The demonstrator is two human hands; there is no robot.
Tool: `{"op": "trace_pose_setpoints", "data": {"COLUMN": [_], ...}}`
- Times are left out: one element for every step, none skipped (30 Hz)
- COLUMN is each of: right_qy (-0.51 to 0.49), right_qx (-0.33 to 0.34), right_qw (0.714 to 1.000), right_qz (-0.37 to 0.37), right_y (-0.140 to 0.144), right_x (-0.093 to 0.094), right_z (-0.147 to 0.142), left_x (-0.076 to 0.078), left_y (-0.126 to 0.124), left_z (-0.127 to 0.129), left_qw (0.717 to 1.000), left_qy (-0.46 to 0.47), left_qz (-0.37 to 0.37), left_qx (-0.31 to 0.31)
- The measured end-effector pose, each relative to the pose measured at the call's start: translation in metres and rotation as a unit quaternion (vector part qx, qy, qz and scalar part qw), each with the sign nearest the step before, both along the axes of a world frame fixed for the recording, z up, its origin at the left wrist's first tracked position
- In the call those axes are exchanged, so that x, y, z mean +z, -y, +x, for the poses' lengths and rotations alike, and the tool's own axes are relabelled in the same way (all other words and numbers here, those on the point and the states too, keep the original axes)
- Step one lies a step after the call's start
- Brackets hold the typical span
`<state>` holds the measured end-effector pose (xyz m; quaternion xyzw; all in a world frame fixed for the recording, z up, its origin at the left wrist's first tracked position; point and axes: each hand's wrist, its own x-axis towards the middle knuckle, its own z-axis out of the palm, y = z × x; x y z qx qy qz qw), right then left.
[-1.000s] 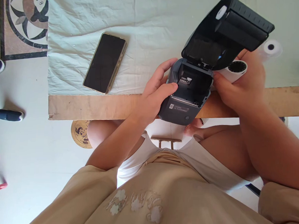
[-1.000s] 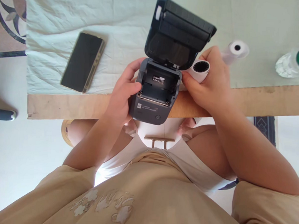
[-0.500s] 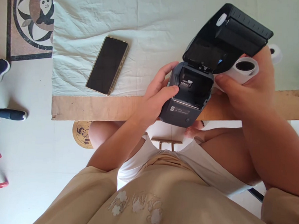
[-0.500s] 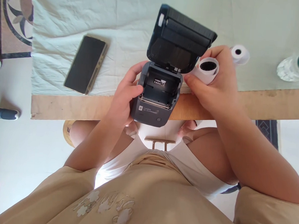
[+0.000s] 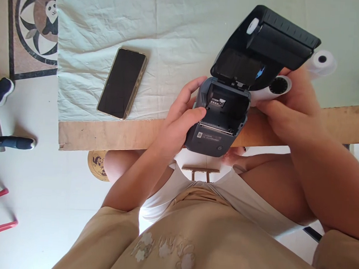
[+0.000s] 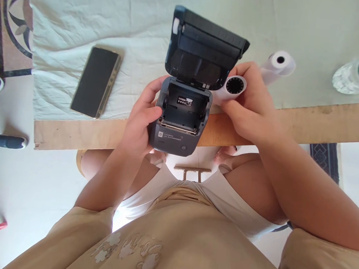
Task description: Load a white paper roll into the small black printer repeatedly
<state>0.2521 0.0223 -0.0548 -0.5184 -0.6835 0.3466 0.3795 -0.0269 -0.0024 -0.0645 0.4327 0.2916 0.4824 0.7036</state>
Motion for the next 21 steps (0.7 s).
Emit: {"op": "trace_pose_setpoints", "data": {"right_qy": [0.015, 0.042, 0.078, 0.118, 0.153, 0.178, 0.190, 0.194, 0.194, 0.197, 0.203, 0.214, 0.228, 0.241, 0.250, 0.253, 0.247, 0.228, 0.194, 0.145, 0.081], "right_qx": [0.012, 0.019, 0.020, 0.016, 0.012, 0.012, 0.021, 0.032, 0.048, 0.065, 0.080, 0.090, 0.096, 0.098, 0.097, 0.092, 0.088, 0.078, 0.065, 0.051, 0.034], "right_qw": [1.000, 0.999, 0.996, 0.991, 0.985, 0.981, 0.978, 0.977, 0.975, 0.973, 0.969, 0.964, 0.958, 0.953, 0.949, 0.948, 0.952, 0.961, 0.973, 0.985, 0.995], "right_qz": [0.012, 0.028, 0.045, 0.061, 0.073, 0.078, 0.079, 0.084, 0.092, 0.102, 0.114, 0.129, 0.144, 0.157, 0.167, 0.170, 0.159, 0.138, 0.110, 0.076, 0.042], "right_y": [0.001, 0.002, 0.003, 0.004, 0.005, 0.006, 0.006, 0.006, 0.006, 0.005, 0.004, 0.003, 0.002, 0.002, 0.001, 0.001, 0.001, 0.002, 0.003, 0.003, 0.004], "right_x": [0.001, 0.003, 0.004, 0.005, 0.005, 0.005, 0.004, 0.004, 0.003, 0.002, 0.001, 0.000, -0.001, -0.001, -0.002, -0.002, -0.001, 0.001, 0.004, 0.008, 0.014], "right_z": [0.001, 0.002, 0.004, 0.005, 0.007, 0.009, 0.011, 0.012, 0.014, 0.014, 0.015, 0.016, 0.016, 0.016, 0.016, 0.016, 0.015, 0.015, 0.014, 0.014, 0.014], "left_x": [-0.002, -0.003, -0.004, -0.005, -0.006, -0.006, -0.007, -0.007, -0.008, -0.008, -0.008, -0.008, -0.008, -0.007, -0.006, -0.005, -0.004, -0.003, -0.002, -0.002, -0.002], "left_y": [0.000, 0.000, 0.000, 0.000, 0.000, 0.000, -0.001, -0.001, -0.001, -0.002, -0.002, -0.003, -0.003, -0.002, -0.002, -0.001, 0.000, 0.001, 0.001, 0.001, 0.001], "left_z": [0.001, 0.001, 0.002, 0.002, 0.002, 0.001, 0.001, 0.000, -0.001, -0.002, -0.003, -0.004, -0.004, -0.004, -0.003, -0.002, -0.001, 0.000, 0.001, 0.002, 0.003], "left_qw": [1.000, 1.000, 1.000, 1.000, 1.000, 1.000, 1.000, 1.000, 1.000, 1.000, 1.000, 1.000, 1.000, 1.000, 1.000, 1.000, 1.000, 1.000, 1.000, 1.000, 1.000], "left_qy": [0.000, -0.003, -0.007, -0.013, -0.012, -0.007, 0.001, 0.008, 0.014, 0.018, 0.019, 0.016, 0.014, 0.010, 0.003, -0.004, -0.006, -0.006, -0.004, -0.004, -0.008], "left_qz": [0.006, 0.008, 0.009, 0.006, 0.005, 0.004, 0.004, 0.003, 0.002, 0.002, 0.004, 0.005, 0.006, 0.006, 0.003, -0.001, -0.005, -0.005, -0.002, 0.000, 0.003], "left_qx": [0.005, 0.010, 0.015, 0.019, 0.017, 0.015, 0.017, 0.015, 0.010, 0.001, -0.006, -0.009, -0.010, -0.007, 0.003, 0.010, 0.014, 0.014, 0.014, 0.014, 0.015]}}
